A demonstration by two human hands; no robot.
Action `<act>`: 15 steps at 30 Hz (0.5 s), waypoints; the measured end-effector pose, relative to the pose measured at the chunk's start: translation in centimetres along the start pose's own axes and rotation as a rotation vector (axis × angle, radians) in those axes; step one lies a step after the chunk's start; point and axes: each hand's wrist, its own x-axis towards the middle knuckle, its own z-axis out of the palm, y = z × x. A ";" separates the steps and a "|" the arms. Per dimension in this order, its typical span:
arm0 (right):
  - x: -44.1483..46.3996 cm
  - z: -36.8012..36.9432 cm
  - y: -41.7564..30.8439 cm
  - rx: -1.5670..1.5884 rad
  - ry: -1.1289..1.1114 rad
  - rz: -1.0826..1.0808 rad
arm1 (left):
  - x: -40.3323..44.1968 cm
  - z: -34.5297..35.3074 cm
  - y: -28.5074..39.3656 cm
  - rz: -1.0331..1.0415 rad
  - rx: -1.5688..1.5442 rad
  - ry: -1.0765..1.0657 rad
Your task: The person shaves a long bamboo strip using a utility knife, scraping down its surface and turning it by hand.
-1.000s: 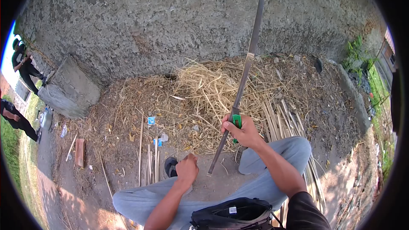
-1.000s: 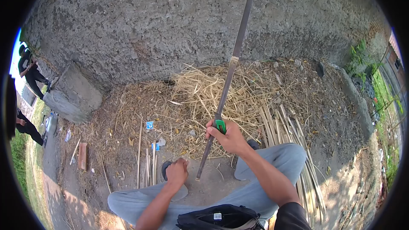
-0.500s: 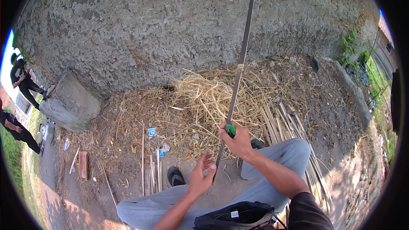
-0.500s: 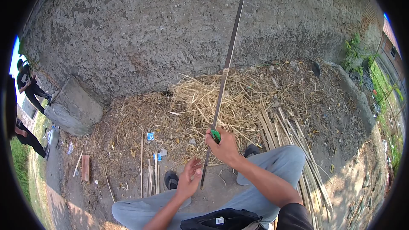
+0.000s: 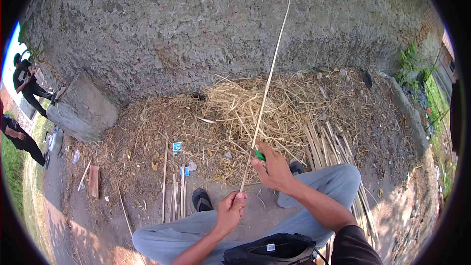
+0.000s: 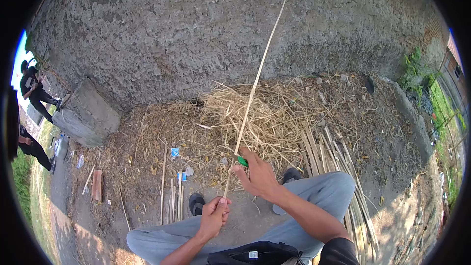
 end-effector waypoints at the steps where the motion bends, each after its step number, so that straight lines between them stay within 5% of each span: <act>1: -0.3 0.2 0.4 0.003 -0.010 -0.001 | -0.2 -0.1 -0.1 -0.004 -0.005 0.009; 5: -0.7 -0.3 -0.3 0.083 -0.128 -0.010 | -1.1 -0.8 -0.3 0.137 0.087 0.045; 8: -1.1 -0.1 -0.5 0.126 -0.085 0.023 | -1.8 -0.9 -0.6 0.165 0.050 0.068; 10: -1.3 0.2 -0.2 0.139 0.119 -0.144 | -2.1 -1.1 -0.6 0.191 0.027 0.091; 15: -1.6 0.2 -0.6 0.040 0.138 -0.190 | -2.6 -1.4 0.0 0.203 -0.045 0.061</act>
